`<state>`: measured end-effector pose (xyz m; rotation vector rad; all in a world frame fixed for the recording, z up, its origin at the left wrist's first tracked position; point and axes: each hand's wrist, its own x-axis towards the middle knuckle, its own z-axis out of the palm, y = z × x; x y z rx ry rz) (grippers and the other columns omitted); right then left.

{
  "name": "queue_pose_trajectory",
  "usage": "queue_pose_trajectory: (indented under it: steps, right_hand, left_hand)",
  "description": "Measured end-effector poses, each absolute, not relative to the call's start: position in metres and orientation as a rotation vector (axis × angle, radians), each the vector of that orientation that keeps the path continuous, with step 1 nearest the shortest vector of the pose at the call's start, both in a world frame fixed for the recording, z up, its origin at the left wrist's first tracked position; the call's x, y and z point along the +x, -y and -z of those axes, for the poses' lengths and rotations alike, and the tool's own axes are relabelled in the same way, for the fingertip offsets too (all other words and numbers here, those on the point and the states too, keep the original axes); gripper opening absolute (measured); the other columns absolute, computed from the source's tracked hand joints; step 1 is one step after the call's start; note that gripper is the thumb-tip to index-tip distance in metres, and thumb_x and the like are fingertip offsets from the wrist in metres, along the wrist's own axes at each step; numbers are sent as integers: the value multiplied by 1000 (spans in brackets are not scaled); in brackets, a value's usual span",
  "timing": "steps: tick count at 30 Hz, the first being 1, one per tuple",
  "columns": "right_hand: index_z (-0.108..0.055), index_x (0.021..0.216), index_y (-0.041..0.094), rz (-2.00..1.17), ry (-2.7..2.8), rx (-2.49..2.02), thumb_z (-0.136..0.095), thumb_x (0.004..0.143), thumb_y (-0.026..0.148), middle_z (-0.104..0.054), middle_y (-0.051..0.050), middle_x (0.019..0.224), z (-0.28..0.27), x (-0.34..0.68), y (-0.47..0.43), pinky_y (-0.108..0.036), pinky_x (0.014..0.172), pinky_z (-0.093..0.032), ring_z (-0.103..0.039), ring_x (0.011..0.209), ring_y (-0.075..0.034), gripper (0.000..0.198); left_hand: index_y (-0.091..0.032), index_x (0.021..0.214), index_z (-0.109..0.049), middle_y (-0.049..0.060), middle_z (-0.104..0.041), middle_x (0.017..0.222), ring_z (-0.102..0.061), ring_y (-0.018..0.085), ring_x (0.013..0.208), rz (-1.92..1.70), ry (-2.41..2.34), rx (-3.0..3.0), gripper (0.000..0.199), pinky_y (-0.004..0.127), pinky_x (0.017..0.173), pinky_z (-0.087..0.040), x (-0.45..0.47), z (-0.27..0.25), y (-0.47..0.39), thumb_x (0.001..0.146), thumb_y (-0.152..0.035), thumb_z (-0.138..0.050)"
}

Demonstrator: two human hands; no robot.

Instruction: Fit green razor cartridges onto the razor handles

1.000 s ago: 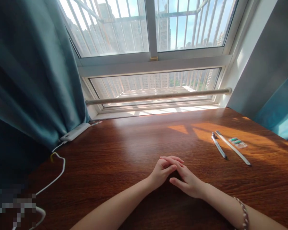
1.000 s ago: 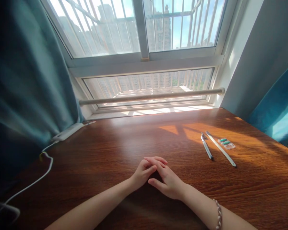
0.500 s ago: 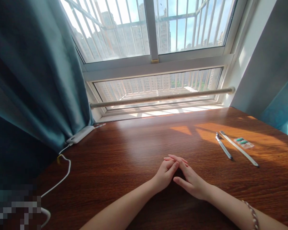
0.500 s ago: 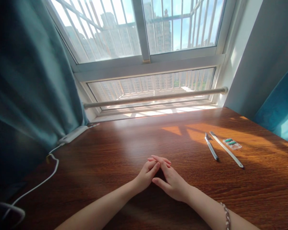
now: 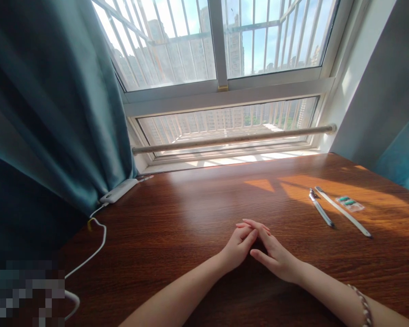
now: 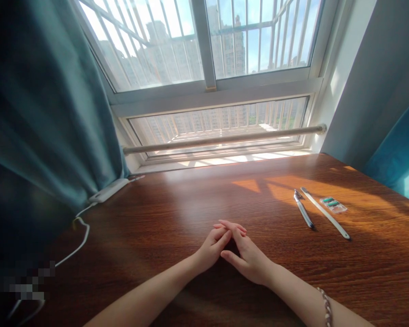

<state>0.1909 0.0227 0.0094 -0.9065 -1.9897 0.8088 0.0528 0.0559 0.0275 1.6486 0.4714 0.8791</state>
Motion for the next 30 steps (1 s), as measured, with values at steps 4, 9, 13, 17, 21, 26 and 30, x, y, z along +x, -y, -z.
queue_pose_trajectory:
  steps: [4,9,13,17,21,26,30]
  right_hand:
    - [-20,133,23,-806,1988,-898,-45,83,32,-40,-11,130,-11,191,-23,-42,100,-29,-37,119,-21,57]
    - [-21,132,23,-804,1980,-896,-46,83,31,-40,-11,130,-10,191,-23,-41,100,-29,-37,119,-20,56]
    - [-21,132,23,-808,1985,-896,-46,84,30,-39,-11,130,-10,191,-23,-41,101,-28,-37,119,-20,55]
    - [-20,132,23,-810,1988,-885,-44,84,31,-40,-11,129,-11,191,-23,-42,100,-29,-37,119,-20,54]
    - [-21,132,23,-803,1990,-892,-44,84,31,-40,-12,130,-11,191,-22,-43,101,-28,-37,119,-21,54]
    - [-21,132,24,-801,1980,-893,-45,84,29,-40,-11,130,-8,190,-23,-42,101,-29,-36,119,-20,54]
    - [-21,131,25,-802,1974,-886,-45,84,28,-40,-9,129,-6,191,-24,-41,101,-29,-37,119,-19,53]
  left_hand:
    - [-11,99,-62,12,-61,101,-54,20,95,-881,-476,1654,37,35,89,-41,53,-26,-56,86,-34,-35]
    - [-11,100,-62,11,-61,101,-55,20,94,-881,-472,1647,37,34,88,-41,54,-25,-57,86,-34,-36]
    - [-11,99,-62,11,-61,102,-54,20,94,-879,-456,1638,37,34,89,-41,54,-25,-57,86,-34,-36]
    - [-11,100,-62,11,-61,101,-55,20,94,-876,-457,1642,38,34,89,-41,54,-25,-57,86,-34,-35]
    - [-11,102,-61,11,-61,102,-55,20,95,-877,-457,1628,38,35,88,-41,54,-24,-58,86,-35,-36]
    - [-12,102,-61,11,-61,102,-55,21,97,-878,-439,1623,37,34,89,-40,54,-23,-57,86,-34,-36]
    - [-11,101,-61,11,-61,102,-54,21,97,-876,-449,1623,36,34,90,-40,54,-24,-57,86,-33,-37]
